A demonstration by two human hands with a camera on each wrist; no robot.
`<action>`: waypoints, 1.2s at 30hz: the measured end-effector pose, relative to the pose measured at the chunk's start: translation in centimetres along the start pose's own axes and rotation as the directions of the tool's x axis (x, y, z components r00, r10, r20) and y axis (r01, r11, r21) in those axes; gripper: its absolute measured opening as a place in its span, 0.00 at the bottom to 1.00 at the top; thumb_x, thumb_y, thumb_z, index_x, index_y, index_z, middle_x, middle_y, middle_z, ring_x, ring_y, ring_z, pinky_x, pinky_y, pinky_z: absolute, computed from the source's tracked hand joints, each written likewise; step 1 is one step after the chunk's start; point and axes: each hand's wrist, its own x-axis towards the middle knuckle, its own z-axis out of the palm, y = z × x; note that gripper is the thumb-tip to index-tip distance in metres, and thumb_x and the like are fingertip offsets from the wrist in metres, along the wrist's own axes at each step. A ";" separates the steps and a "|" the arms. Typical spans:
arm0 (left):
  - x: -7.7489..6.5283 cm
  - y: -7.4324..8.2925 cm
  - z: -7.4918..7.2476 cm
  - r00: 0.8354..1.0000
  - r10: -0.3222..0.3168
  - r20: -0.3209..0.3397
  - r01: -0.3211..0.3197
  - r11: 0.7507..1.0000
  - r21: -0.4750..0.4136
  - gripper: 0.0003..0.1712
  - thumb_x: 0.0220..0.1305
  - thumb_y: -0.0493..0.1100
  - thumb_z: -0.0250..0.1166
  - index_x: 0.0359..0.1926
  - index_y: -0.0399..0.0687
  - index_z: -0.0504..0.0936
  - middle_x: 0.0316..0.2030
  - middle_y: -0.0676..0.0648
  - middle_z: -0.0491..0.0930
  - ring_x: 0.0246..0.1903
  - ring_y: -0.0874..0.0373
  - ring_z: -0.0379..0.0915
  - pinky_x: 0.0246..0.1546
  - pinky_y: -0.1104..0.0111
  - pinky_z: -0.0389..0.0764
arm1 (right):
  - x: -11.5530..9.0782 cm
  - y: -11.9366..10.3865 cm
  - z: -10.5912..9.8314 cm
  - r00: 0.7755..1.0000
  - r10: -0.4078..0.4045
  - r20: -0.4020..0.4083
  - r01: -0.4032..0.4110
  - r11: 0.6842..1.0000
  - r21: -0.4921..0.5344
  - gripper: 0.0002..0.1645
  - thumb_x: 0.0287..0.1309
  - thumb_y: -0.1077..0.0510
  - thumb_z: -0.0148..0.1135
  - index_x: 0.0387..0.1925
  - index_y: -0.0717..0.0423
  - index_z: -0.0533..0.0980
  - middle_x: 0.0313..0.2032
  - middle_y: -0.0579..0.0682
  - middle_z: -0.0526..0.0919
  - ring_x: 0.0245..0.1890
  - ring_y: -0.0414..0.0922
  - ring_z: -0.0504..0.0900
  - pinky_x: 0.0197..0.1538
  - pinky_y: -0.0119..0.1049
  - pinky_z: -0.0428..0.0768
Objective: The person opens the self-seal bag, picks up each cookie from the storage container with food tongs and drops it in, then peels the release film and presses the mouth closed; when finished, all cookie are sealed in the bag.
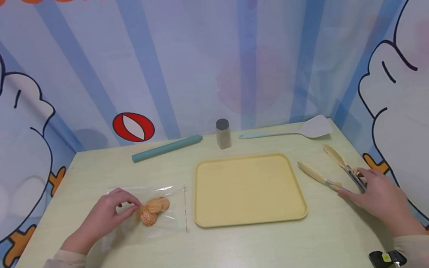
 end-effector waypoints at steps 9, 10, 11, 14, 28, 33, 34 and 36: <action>-0.1 0.2 0.0 1.000 -0.008 0.007 0.008 1.000 -0.001 0.07 0.63 0.40 0.75 0.40 0.59 0.90 0.38 0.59 0.84 0.44 0.55 0.80 0.45 0.58 0.84 | -0.9 -1.6 0.0 0.974 -0.086 -0.208 0.096 0.995 0.035 0.47 0.54 0.29 0.72 0.59 0.61 0.76 0.61 0.76 0.69 0.54 0.73 0.72 0.40 0.67 0.76; -0.1 0.2 -0.1 1.000 -0.008 0.007 0.008 1.000 0.000 0.07 0.63 0.40 0.75 0.40 0.59 0.90 0.38 0.59 0.84 0.44 0.55 0.80 0.45 0.58 0.84 | -0.9 -1.8 -0.1 0.972 -0.097 -0.216 0.110 0.993 0.049 0.45 0.55 0.29 0.71 0.59 0.60 0.77 0.62 0.76 0.69 0.54 0.73 0.72 0.39 0.66 0.75; -0.1 0.3 -0.1 1.000 -0.008 0.006 0.008 1.000 0.002 0.07 0.63 0.40 0.75 0.40 0.59 0.90 0.38 0.59 0.84 0.44 0.56 0.80 0.45 0.58 0.84 | -0.9 -2.0 -0.1 0.967 -0.111 -0.228 0.128 0.990 0.059 0.45 0.55 0.29 0.71 0.59 0.59 0.77 0.61 0.74 0.70 0.53 0.72 0.73 0.38 0.66 0.75; -0.1 0.2 -0.1 1.000 -0.006 0.004 0.006 1.000 0.005 0.07 0.63 0.40 0.75 0.40 0.59 0.89 0.38 0.59 0.84 0.44 0.55 0.79 0.44 0.57 0.85 | -0.7 -3.1 -0.3 0.959 -0.155 -0.239 0.178 0.981 0.076 0.44 0.55 0.31 0.72 0.61 0.58 0.77 0.60 0.71 0.72 0.48 0.67 0.78 0.35 0.61 0.75; 0.6 0.3 0.0 1.000 -0.008 0.009 0.007 1.000 0.022 0.08 0.63 0.40 0.75 0.42 0.57 0.89 0.39 0.58 0.84 0.45 0.54 0.79 0.44 0.59 0.83 | 0.3 -10.6 0.9 0.825 -0.405 -0.393 0.467 0.882 0.071 0.29 0.51 0.47 0.80 0.53 0.54 0.84 0.52 0.59 0.83 0.44 0.62 0.83 0.42 0.61 0.79; 0.6 0.0 0.0 1.000 -0.015 0.023 0.014 0.999 0.028 0.07 0.63 0.41 0.75 0.41 0.59 0.89 0.39 0.58 0.84 0.45 0.55 0.80 0.47 0.58 0.83 | 1.1 -14.1 1.6 0.812 -0.461 -0.358 0.529 0.841 0.116 0.24 0.56 0.50 0.77 0.52 0.54 0.84 0.51 0.57 0.84 0.46 0.59 0.84 0.45 0.58 0.81; 0.6 -0.1 0.0 0.999 -0.016 0.028 0.015 0.999 0.031 0.07 0.63 0.41 0.75 0.41 0.59 0.89 0.39 0.58 0.84 0.45 0.55 0.80 0.47 0.58 0.84 | 1.2 -14.8 1.8 0.810 -0.472 -0.349 0.539 0.833 0.125 0.23 0.57 0.51 0.77 0.52 0.54 0.84 0.50 0.56 0.85 0.46 0.58 0.85 0.45 0.58 0.81; 0.6 -0.3 -0.1 0.999 -0.016 0.036 0.015 0.999 0.042 0.07 0.63 0.41 0.75 0.40 0.60 0.89 0.39 0.58 0.84 0.44 0.55 0.80 0.48 0.57 0.84 | 1.5 -16.1 2.1 0.809 -0.491 -0.323 0.555 0.820 0.143 0.21 0.59 0.52 0.76 0.52 0.54 0.84 0.50 0.54 0.85 0.46 0.57 0.85 0.46 0.57 0.82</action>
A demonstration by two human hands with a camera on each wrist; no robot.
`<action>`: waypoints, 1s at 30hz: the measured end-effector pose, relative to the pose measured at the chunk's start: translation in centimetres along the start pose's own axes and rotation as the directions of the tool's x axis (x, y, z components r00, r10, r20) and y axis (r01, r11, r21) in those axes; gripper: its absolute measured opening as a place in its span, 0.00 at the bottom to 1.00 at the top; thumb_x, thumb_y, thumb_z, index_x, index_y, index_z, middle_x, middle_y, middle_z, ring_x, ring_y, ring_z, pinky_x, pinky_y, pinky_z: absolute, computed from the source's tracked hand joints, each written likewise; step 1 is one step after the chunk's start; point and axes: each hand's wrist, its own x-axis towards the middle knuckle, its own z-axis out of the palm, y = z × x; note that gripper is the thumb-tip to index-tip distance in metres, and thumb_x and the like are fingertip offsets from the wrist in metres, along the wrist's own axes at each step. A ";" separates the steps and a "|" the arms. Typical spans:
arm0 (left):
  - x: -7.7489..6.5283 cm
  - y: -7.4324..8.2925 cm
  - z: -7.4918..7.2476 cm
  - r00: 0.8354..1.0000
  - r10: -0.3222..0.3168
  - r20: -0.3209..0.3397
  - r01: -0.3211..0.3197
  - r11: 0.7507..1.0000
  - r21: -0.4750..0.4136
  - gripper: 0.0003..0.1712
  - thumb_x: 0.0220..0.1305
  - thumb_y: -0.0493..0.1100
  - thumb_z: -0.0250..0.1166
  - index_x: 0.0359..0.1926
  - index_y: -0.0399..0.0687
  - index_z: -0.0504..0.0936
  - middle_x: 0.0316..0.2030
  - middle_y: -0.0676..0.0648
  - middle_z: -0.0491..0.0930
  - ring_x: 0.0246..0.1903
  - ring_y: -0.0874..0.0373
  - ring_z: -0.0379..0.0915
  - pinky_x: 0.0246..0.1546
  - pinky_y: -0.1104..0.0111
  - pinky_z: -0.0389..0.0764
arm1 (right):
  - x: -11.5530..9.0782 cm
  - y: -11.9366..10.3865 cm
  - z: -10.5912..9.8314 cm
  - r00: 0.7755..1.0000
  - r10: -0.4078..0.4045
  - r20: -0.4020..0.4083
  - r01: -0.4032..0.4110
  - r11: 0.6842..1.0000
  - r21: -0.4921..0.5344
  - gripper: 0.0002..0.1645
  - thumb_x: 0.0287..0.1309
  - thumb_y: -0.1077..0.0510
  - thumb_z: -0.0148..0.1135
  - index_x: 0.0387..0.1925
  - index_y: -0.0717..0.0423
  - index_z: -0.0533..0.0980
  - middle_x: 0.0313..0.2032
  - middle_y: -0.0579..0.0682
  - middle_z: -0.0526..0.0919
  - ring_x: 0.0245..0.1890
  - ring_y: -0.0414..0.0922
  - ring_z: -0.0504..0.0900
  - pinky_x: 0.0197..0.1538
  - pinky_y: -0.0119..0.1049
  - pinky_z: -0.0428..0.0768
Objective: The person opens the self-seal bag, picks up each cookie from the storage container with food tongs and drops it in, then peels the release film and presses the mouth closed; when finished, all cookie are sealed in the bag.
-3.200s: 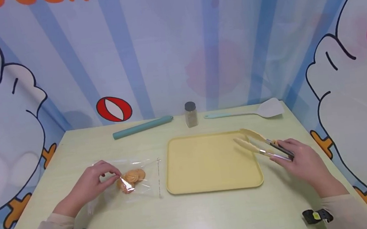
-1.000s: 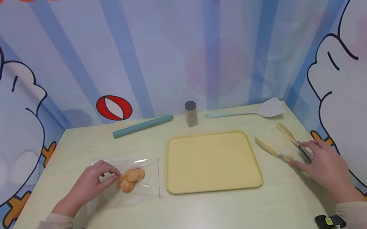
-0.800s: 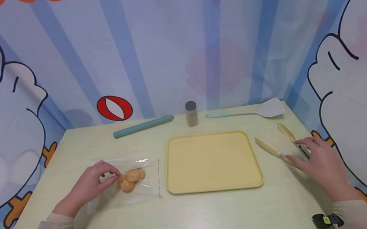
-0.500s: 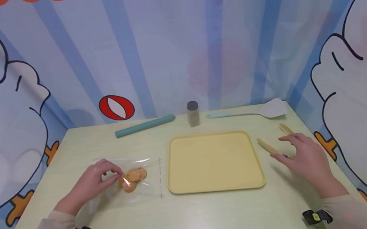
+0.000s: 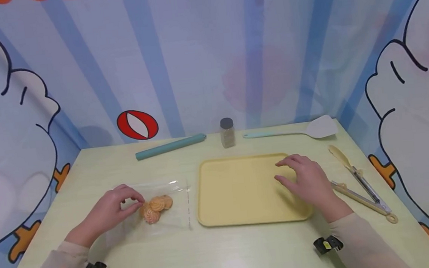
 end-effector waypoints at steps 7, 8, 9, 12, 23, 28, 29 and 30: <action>0.5 -0.5 -0.3 0.999 0.036 0.017 -0.037 0.999 0.035 0.06 0.63 0.43 0.75 0.39 0.60 0.89 0.37 0.59 0.83 0.43 0.56 0.79 0.46 0.59 0.83 | 2.2 -2.8 2.6 0.995 -0.042 0.095 0.037 0.998 0.052 0.18 0.63 0.50 0.72 0.52 0.51 0.85 0.52 0.52 0.85 0.47 0.53 0.85 0.47 0.54 0.82; 0.6 -0.5 -0.4 0.999 0.038 0.020 -0.039 0.999 0.035 0.05 0.64 0.43 0.74 0.39 0.60 0.89 0.37 0.60 0.83 0.43 0.55 0.79 0.46 0.59 0.83 | 2.5 -3.2 2.9 0.993 -0.052 0.111 0.045 0.997 0.060 0.18 0.64 0.50 0.72 0.52 0.51 0.85 0.52 0.52 0.85 0.47 0.53 0.85 0.48 0.53 0.82; 0.7 -0.5 -0.4 0.999 0.038 0.022 -0.039 0.999 0.035 0.05 0.64 0.43 0.74 0.39 0.60 0.89 0.37 0.60 0.83 0.43 0.55 0.79 0.46 0.60 0.83 | 2.9 -3.7 3.3 0.990 -0.062 0.126 0.053 0.996 0.068 0.17 0.64 0.50 0.71 0.52 0.51 0.85 0.52 0.52 0.85 0.47 0.53 0.85 0.48 0.53 0.82; 0.9 -0.5 -0.5 0.999 0.033 0.034 -0.034 0.999 0.023 0.05 0.64 0.43 0.74 0.39 0.60 0.89 0.37 0.60 0.82 0.42 0.55 0.79 0.46 0.60 0.82 | 3.8 -5.2 4.3 0.984 -0.084 0.155 0.071 0.993 0.092 0.16 0.65 0.50 0.71 0.52 0.50 0.85 0.54 0.51 0.84 0.49 0.52 0.84 0.50 0.52 0.82; 2.2 -0.3 -1.1 0.982 -0.007 0.189 0.003 1.000 0.022 0.07 0.65 0.43 0.74 0.43 0.60 0.90 0.38 0.61 0.84 0.41 0.59 0.77 0.48 0.60 0.82 | 7.2 -10.0 7.6 0.957 -0.158 0.244 0.126 0.982 0.143 0.17 0.66 0.47 0.69 0.53 0.47 0.85 0.57 0.49 0.83 0.60 0.52 0.81 0.61 0.51 0.80; 3.3 0.1 -1.3 0.965 -0.011 0.261 0.003 0.999 0.034 0.09 0.66 0.42 0.72 0.46 0.60 0.90 0.39 0.61 0.87 0.42 0.62 0.79 0.53 0.57 0.83 | 8.7 -11.5 8.8 0.941 -0.195 0.278 0.152 0.974 0.170 0.18 0.65 0.49 0.70 0.53 0.49 0.84 0.54 0.48 0.84 0.56 0.50 0.82 0.60 0.49 0.80; 3.6 0.2 -1.3 0.962 -0.008 0.271 -0.002 0.999 0.035 0.10 0.66 0.42 0.72 0.46 0.59 0.90 0.39 0.61 0.87 0.42 0.62 0.79 0.54 0.57 0.82 | 8.9 -11.7 9.0 0.937 -0.203 0.284 0.156 0.972 0.178 0.18 0.64 0.49 0.70 0.53 0.50 0.85 0.53 0.48 0.84 0.56 0.50 0.82 0.60 0.48 0.80; 4.0 0.4 -1.3 0.959 -0.006 0.282 -0.003 0.999 0.033 0.10 0.66 0.41 0.71 0.47 0.59 0.90 0.39 0.60 0.87 0.42 0.62 0.79 0.54 0.57 0.82 | 9.1 -11.9 9.3 0.933 -0.210 0.293 0.160 0.970 0.183 0.18 0.64 0.49 0.71 0.53 0.50 0.85 0.53 0.48 0.84 0.55 0.49 0.82 0.60 0.48 0.80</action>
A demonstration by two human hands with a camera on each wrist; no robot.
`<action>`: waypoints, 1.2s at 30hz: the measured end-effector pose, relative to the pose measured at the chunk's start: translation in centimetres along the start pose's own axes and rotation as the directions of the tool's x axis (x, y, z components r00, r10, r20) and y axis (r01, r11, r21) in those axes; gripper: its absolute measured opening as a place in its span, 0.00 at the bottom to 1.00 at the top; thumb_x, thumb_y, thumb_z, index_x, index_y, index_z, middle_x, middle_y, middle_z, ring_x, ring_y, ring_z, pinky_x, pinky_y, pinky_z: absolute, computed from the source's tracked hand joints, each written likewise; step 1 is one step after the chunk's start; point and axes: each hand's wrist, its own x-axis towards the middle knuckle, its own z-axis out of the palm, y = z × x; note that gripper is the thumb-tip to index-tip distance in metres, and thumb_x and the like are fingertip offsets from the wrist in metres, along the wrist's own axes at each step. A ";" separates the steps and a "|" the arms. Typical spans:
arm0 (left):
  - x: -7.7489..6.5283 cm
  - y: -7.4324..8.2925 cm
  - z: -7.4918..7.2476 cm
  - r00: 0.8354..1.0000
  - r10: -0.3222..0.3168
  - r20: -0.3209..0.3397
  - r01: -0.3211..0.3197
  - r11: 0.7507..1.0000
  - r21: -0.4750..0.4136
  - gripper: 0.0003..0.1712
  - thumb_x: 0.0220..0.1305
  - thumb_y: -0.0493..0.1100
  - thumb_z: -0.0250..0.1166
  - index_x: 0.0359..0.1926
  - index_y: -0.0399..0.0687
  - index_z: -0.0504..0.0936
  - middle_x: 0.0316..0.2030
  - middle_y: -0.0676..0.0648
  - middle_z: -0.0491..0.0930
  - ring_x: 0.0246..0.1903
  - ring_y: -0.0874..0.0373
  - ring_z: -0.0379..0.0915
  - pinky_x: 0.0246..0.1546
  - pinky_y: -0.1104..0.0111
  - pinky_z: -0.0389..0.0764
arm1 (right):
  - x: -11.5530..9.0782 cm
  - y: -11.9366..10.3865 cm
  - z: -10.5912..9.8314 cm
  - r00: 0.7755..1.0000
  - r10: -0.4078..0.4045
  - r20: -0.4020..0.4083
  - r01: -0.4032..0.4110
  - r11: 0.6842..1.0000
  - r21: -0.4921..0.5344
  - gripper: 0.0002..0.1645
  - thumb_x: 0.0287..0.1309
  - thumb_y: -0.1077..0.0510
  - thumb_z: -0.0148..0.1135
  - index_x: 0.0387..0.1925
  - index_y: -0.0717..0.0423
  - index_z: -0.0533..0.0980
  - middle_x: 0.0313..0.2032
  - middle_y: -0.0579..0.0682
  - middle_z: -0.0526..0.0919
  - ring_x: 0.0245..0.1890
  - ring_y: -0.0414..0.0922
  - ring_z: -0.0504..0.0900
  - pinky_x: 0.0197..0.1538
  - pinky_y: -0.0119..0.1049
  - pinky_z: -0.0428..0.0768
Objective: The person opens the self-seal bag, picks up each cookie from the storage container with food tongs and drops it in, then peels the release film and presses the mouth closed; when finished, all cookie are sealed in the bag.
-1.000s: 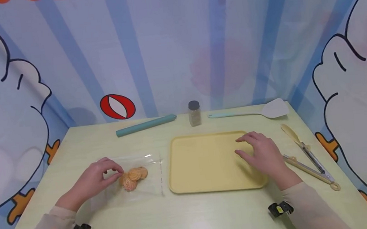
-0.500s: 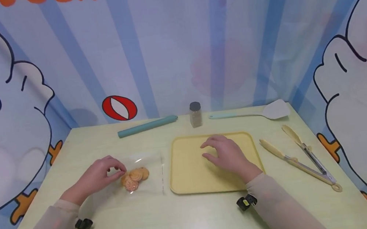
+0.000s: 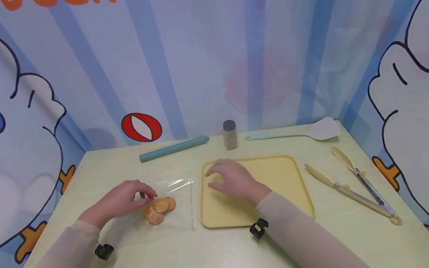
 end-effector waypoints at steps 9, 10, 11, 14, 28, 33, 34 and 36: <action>4.0 1.1 0.0 0.998 0.037 0.041 -0.037 0.999 0.011 0.09 0.67 0.40 0.70 0.46 0.58 0.90 0.40 0.61 0.87 0.40 0.63 0.79 0.51 0.61 0.84 | 2.5 -1.2 1.5 0.994 -0.096 0.054 0.094 0.995 0.032 0.16 0.65 0.51 0.70 0.51 0.52 0.86 0.52 0.50 0.85 0.56 0.50 0.81 0.64 0.49 0.77; 4.3 1.2 0.1 0.998 0.029 0.048 -0.029 0.999 0.017 0.09 0.67 0.41 0.71 0.46 0.59 0.90 0.40 0.61 0.87 0.40 0.64 0.78 0.51 0.63 0.83 | 2.8 -1.4 1.6 0.993 -0.104 0.059 0.102 0.994 0.034 0.15 0.65 0.52 0.70 0.51 0.52 0.86 0.51 0.50 0.85 0.56 0.50 0.81 0.64 0.49 0.77; 4.7 1.3 0.1 0.998 0.021 0.055 -0.023 0.999 0.023 0.09 0.67 0.42 0.71 0.46 0.59 0.91 0.40 0.61 0.87 0.39 0.64 0.78 0.50 0.64 0.83 | 3.0 -1.6 1.7 0.992 -0.109 0.065 0.107 0.994 0.036 0.15 0.65 0.52 0.70 0.51 0.52 0.86 0.51 0.50 0.85 0.56 0.50 0.81 0.63 0.48 0.77; 5.6 1.6 0.4 0.997 0.013 0.072 -0.016 0.999 0.048 0.09 0.67 0.44 0.72 0.46 0.60 0.91 0.40 0.62 0.87 0.40 0.63 0.77 0.48 0.65 0.82 | 3.7 -2.1 1.9 0.990 -0.115 0.086 0.113 0.993 0.035 0.14 0.65 0.52 0.70 0.50 0.51 0.86 0.50 0.50 0.85 0.55 0.50 0.81 0.62 0.48 0.78; 8.3 2.3 1.2 0.991 0.062 0.116 -0.071 0.994 0.079 0.10 0.63 0.44 0.75 0.45 0.62 0.92 0.45 0.59 0.87 0.44 0.61 0.76 0.52 0.65 0.81 | 6.6 -1.6 3.6 0.973 -0.171 0.153 0.183 0.981 -0.064 0.08 0.63 0.57 0.71 0.43 0.47 0.88 0.47 0.50 0.86 0.51 0.51 0.81 0.57 0.49 0.78; 8.3 2.1 1.3 0.991 0.064 0.116 -0.073 0.994 0.078 0.11 0.61 0.43 0.77 0.45 0.62 0.93 0.44 0.58 0.87 0.44 0.61 0.77 0.53 0.64 0.81 | 7.3 -1.5 3.8 0.965 -0.182 0.187 0.202 0.975 -0.096 0.10 0.59 0.60 0.72 0.43 0.45 0.89 0.48 0.51 0.86 0.51 0.53 0.80 0.54 0.54 0.78; 8.3 2.1 1.3 0.991 0.064 0.114 -0.074 0.994 0.082 0.11 0.61 0.43 0.77 0.45 0.62 0.93 0.44 0.59 0.87 0.44 0.62 0.77 0.53 0.64 0.81 | 7.5 -1.5 3.8 0.964 -0.182 0.193 0.203 0.974 -0.100 0.10 0.59 0.60 0.73 0.43 0.45 0.89 0.48 0.52 0.85 0.51 0.53 0.80 0.53 0.55 0.77; 8.4 2.1 1.2 0.991 0.073 0.113 -0.085 0.992 0.098 0.12 0.60 0.43 0.77 0.45 0.62 0.93 0.44 0.59 0.87 0.44 0.62 0.77 0.53 0.64 0.81 | 7.7 -1.5 3.7 0.962 -0.186 0.201 0.211 0.971 -0.113 0.10 0.58 0.59 0.73 0.42 0.45 0.88 0.48 0.51 0.85 0.51 0.53 0.80 0.51 0.55 0.77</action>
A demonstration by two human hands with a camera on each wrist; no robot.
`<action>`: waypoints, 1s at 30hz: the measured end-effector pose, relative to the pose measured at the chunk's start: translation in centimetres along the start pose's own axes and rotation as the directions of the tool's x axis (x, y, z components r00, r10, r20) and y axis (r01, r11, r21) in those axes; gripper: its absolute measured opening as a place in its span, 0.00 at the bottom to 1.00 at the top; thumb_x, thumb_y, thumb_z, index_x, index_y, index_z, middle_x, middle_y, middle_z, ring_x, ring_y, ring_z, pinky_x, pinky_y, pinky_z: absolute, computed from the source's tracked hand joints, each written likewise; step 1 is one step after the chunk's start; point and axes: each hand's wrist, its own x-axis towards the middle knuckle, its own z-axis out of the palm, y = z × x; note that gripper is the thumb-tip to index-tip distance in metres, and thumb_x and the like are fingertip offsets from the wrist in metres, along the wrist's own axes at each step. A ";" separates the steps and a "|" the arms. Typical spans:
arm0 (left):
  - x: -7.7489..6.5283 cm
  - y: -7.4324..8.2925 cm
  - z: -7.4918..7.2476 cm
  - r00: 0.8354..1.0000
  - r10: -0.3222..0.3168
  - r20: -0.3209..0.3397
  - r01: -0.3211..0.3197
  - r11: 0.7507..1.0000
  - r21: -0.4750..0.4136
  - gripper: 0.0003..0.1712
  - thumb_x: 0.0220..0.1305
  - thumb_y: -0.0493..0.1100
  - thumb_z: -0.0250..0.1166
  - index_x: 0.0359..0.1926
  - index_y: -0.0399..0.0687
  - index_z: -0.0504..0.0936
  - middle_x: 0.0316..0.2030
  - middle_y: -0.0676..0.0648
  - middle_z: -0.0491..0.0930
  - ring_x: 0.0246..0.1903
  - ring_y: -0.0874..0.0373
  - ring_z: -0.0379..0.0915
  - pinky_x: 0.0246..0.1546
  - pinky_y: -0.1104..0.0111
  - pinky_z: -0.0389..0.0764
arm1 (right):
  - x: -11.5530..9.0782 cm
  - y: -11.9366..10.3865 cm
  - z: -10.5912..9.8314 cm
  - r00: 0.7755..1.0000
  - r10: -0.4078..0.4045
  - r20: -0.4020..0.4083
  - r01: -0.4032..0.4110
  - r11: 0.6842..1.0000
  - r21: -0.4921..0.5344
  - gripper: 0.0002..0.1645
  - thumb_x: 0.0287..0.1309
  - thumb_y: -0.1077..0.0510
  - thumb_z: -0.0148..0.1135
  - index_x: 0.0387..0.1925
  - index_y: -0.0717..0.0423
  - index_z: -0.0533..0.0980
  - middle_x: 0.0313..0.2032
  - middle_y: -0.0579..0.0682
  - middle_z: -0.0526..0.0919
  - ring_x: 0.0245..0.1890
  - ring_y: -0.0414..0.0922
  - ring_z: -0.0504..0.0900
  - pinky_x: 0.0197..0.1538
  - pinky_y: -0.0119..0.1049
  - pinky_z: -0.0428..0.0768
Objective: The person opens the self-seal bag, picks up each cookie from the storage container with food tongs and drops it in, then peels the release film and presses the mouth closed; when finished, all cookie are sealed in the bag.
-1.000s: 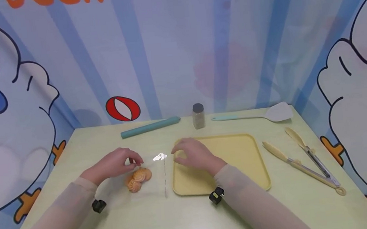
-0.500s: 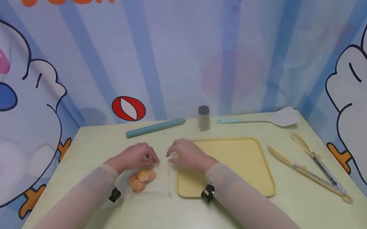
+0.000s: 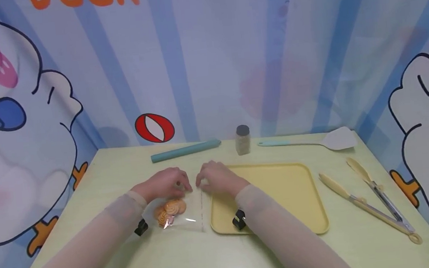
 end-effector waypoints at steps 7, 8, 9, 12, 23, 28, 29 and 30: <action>0.0 0.2 0.0 1.000 0.017 -0.016 -0.016 0.999 0.037 0.12 0.60 0.41 0.77 0.45 0.61 0.93 0.44 0.59 0.87 0.47 0.62 0.78 0.56 0.64 0.80 | 0.3 0.4 -0.2 1.000 0.019 0.016 -0.019 0.999 -0.027 0.05 0.60 0.55 0.74 0.38 0.41 0.88 0.49 0.49 0.85 0.53 0.52 0.77 0.55 0.56 0.73; 0.0 0.3 0.0 1.000 0.012 -0.019 -0.011 0.999 0.042 0.12 0.60 0.41 0.77 0.45 0.61 0.93 0.44 0.59 0.87 0.47 0.62 0.78 0.56 0.64 0.80 | 0.3 0.5 -0.2 1.000 0.025 0.018 -0.024 0.999 -0.029 0.04 0.60 0.55 0.74 0.36 0.40 0.88 0.49 0.48 0.85 0.54 0.52 0.77 0.56 0.56 0.72; 0.0 0.3 0.0 1.000 0.008 -0.021 -0.007 0.999 0.046 0.12 0.60 0.41 0.77 0.45 0.61 0.93 0.45 0.59 0.87 0.48 0.62 0.78 0.57 0.64 0.80 | 0.4 0.5 -0.1 0.999 0.028 0.021 -0.028 0.999 -0.030 0.04 0.61 0.54 0.74 0.35 0.39 0.87 0.49 0.48 0.84 0.54 0.52 0.77 0.57 0.56 0.72; -0.1 0.4 0.0 1.000 -0.003 -0.020 0.004 0.999 0.043 0.12 0.61 0.41 0.77 0.45 0.61 0.92 0.45 0.59 0.87 0.48 0.62 0.78 0.58 0.64 0.79 | 0.5 0.7 -0.1 0.998 0.040 0.039 -0.039 0.999 -0.018 0.04 0.61 0.54 0.74 0.33 0.38 0.87 0.51 0.47 0.84 0.56 0.51 0.76 0.58 0.57 0.71; -0.1 0.4 0.2 1.000 -0.031 -0.008 0.031 0.999 0.024 0.13 0.60 0.40 0.77 0.45 0.61 0.92 0.45 0.59 0.87 0.47 0.62 0.78 0.58 0.63 0.80 | 1.1 0.9 0.1 0.994 0.057 0.097 -0.058 0.998 0.014 0.02 0.61 0.52 0.74 0.34 0.38 0.86 0.64 0.55 0.78 0.66 0.59 0.70 0.61 0.60 0.67; 0.0 0.1 0.4 1.000 -0.028 -0.010 0.028 0.999 0.026 0.13 0.60 0.41 0.77 0.45 0.61 0.92 0.45 0.59 0.87 0.48 0.62 0.78 0.58 0.63 0.81 | 1.2 0.8 0.1 0.995 0.030 0.096 -0.030 1.000 0.002 0.06 0.67 0.54 0.68 0.32 0.40 0.84 0.71 0.60 0.71 0.72 0.62 0.64 0.64 0.63 0.65; 0.0 0.0 0.4 1.000 -0.024 -0.013 0.025 0.999 0.027 0.13 0.60 0.41 0.77 0.45 0.61 0.92 0.45 0.59 0.87 0.48 0.62 0.78 0.58 0.63 0.80 | 1.2 0.7 0.1 0.994 0.028 0.101 -0.028 1.000 -0.004 0.06 0.67 0.54 0.67 0.32 0.40 0.83 0.72 0.60 0.70 0.73 0.62 0.63 0.66 0.64 0.64; 0.0 0.0 0.4 1.000 -0.021 -0.016 0.022 0.999 0.029 0.13 0.60 0.41 0.77 0.46 0.61 0.92 0.46 0.59 0.87 0.48 0.62 0.78 0.59 0.63 0.80 | 1.1 0.6 0.1 0.994 0.026 0.108 -0.025 1.000 -0.012 0.07 0.68 0.55 0.65 0.32 0.41 0.82 0.73 0.61 0.68 0.74 0.62 0.61 0.67 0.64 0.63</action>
